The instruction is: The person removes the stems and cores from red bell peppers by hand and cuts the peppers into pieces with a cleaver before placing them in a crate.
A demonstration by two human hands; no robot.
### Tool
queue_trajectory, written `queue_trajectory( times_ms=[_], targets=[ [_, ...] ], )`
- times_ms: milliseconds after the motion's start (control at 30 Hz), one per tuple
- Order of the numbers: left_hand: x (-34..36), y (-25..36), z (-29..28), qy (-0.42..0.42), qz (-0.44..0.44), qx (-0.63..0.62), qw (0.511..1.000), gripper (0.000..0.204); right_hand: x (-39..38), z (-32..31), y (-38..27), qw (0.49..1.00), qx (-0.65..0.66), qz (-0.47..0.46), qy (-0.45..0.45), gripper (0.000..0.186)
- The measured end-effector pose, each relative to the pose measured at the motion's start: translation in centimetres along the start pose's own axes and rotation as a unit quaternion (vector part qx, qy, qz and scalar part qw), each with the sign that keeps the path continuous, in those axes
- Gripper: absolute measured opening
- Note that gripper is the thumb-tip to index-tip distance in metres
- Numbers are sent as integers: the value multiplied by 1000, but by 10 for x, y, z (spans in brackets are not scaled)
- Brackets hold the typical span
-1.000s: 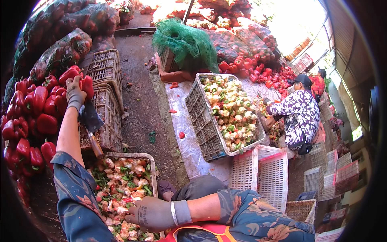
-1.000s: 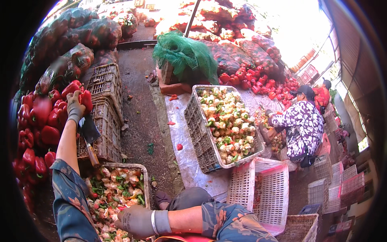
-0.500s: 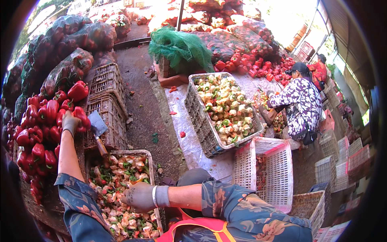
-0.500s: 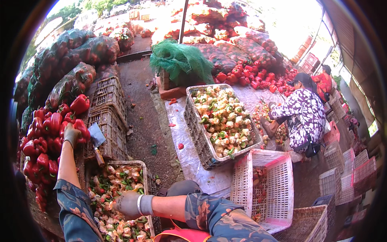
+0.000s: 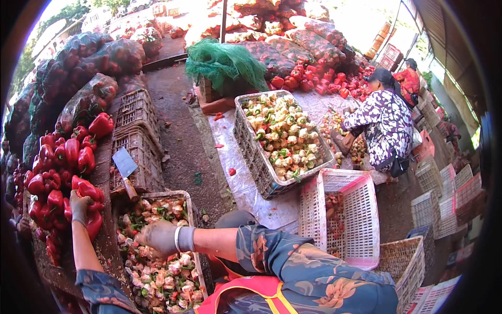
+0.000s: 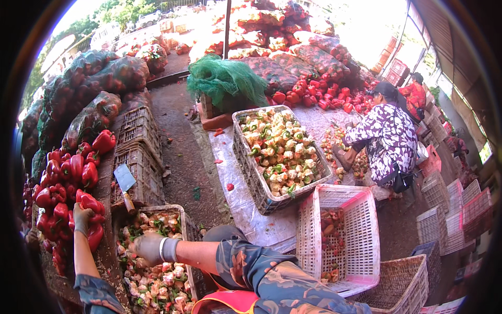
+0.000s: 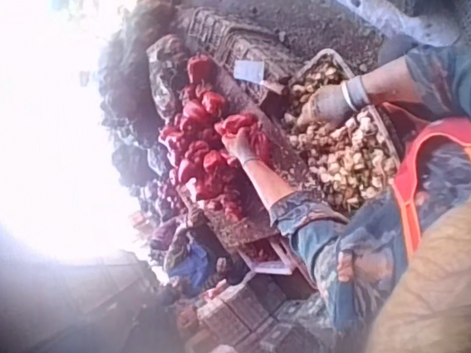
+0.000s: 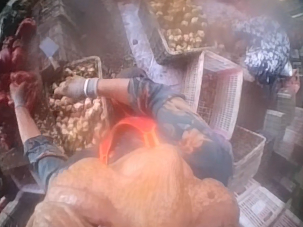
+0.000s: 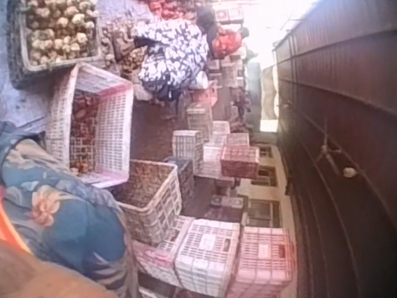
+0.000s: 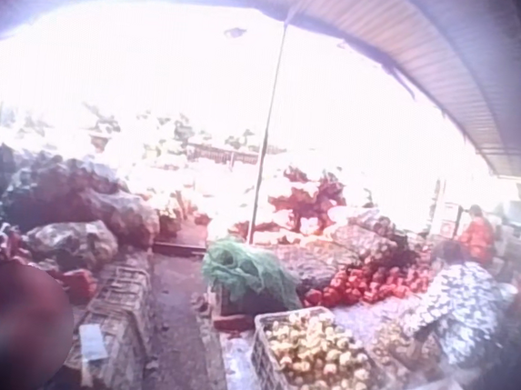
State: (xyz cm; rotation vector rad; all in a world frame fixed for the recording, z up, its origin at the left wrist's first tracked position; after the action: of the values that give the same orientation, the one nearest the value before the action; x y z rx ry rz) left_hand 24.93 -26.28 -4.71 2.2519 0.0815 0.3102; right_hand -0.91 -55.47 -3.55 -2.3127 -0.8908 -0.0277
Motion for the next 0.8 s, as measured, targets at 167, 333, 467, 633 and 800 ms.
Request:
queue_trajectory(
  times_ms=[167, 333, 467, 633, 800],
  targets=[
    [-132, 95, -30, -84, 4, -278, 957, 62, 22, -35, -9, 956, 51, 60, 281, 79],
    [-233, 150, -19, -119, 30, -358, 925, 59, 28, -22, -4, 939, 197, 37, 281, 100],
    [-255, 137, -25, -134, 36, -397, 907, 56, 17, -43, -20, 929, 298, 42, 213, 89],
    [-271, 136, -25, -67, -8, -377, 924, 53, 32, -4, 3, 925, 253, -13, 282, 67],
    [-268, 133, -7, 42, 70, -350, 933, 33, 18, -6, 5, 796, 492, 116, 332, 48]
  ],
)
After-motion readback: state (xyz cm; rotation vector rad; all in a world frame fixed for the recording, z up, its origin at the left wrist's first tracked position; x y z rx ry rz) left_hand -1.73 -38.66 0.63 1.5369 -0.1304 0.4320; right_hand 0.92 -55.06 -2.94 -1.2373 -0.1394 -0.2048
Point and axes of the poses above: each hand's wrist, its own x-axis towards the middle knuckle, its own z-axis out of the palm, y = z × x, the point moved 2 cm from there along x, towards the middle knuckle, and after that the axes turned 6 degrees about y, right-handed, at the moved point
